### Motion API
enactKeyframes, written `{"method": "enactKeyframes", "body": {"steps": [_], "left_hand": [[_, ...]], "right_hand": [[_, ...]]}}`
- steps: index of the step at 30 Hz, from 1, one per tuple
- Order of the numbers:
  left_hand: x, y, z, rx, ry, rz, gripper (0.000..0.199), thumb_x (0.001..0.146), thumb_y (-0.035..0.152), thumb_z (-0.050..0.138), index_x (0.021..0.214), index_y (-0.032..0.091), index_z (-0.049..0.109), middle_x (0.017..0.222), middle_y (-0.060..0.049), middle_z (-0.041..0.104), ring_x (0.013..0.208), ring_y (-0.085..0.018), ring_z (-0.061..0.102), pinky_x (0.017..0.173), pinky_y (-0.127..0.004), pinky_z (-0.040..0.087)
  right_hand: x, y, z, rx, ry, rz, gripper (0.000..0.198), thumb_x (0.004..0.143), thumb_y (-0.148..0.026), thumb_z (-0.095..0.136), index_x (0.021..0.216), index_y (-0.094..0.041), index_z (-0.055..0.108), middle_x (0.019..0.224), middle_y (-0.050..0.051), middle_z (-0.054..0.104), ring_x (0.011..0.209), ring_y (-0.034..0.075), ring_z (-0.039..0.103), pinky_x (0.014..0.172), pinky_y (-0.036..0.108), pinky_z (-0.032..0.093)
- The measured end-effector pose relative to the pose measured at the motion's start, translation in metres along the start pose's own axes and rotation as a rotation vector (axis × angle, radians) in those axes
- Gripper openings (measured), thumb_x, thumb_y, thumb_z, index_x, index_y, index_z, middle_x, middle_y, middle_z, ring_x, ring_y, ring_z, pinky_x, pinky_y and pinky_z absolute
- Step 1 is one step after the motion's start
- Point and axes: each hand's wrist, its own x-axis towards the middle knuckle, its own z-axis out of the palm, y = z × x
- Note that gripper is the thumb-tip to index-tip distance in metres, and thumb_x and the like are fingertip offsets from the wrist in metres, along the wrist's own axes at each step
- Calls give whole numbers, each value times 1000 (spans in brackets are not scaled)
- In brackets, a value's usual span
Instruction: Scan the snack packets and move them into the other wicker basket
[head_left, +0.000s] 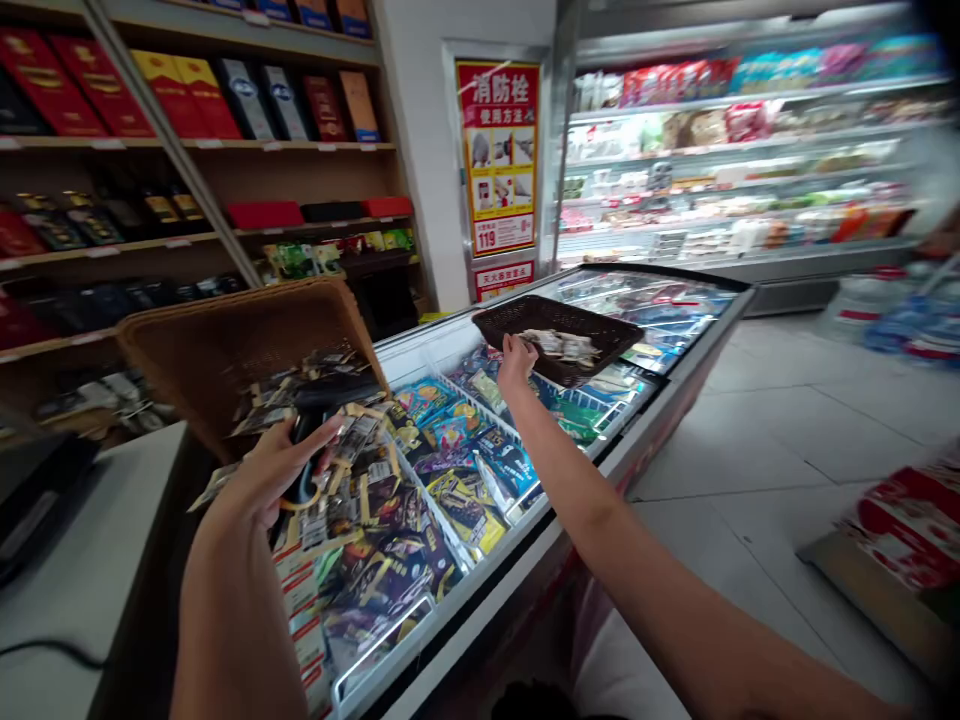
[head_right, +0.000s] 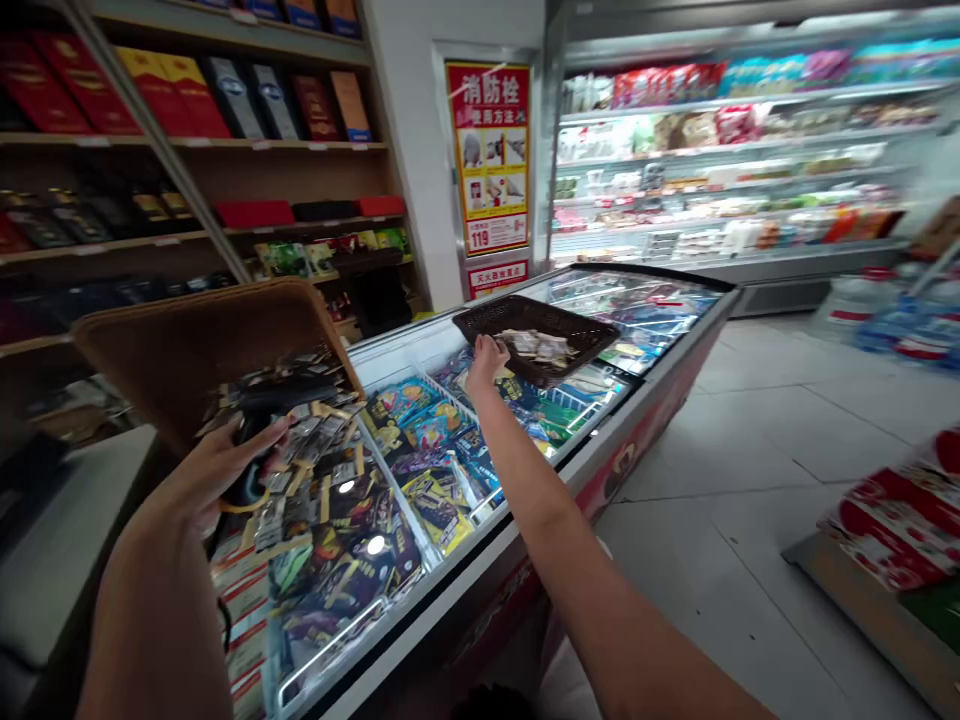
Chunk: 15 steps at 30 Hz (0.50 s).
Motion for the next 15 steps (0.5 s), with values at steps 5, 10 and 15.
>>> {"method": "enactKeyframes", "body": {"steps": [5, 10, 15], "left_hand": [[-8, -1, -20, -168, 114, -14, 67, 50, 65, 94, 85, 18, 62, 69, 4, 56, 54, -8, 47, 47, -22, 35], [-12, -3, -26, -250, 161, -17, 70, 47, 63, 97, 86, 16, 62, 75, 3, 58, 55, -6, 48, 48, -21, 36], [-7, -5, -21, -229, 103, 13, 60, 58, 59, 94, 88, 16, 64, 76, 3, 58, 56, -7, 49, 48, -22, 37]], "right_hand": [[-110, 35, 4, -323, -675, 182, 23, 82, -28, 68, 103, -24, 57, 98, 0, 65, 79, 12, 65, 77, 27, 56], [-203, 54, -7, -608, -1059, 463, 51, 79, -39, 80, 122, -28, 56, 113, 5, 66, 86, 19, 63, 71, 30, 53], [-216, 64, -1, -465, -906, 555, 40, 79, -40, 80, 108, -23, 59, 89, 0, 65, 77, 15, 60, 67, 26, 50]]}}
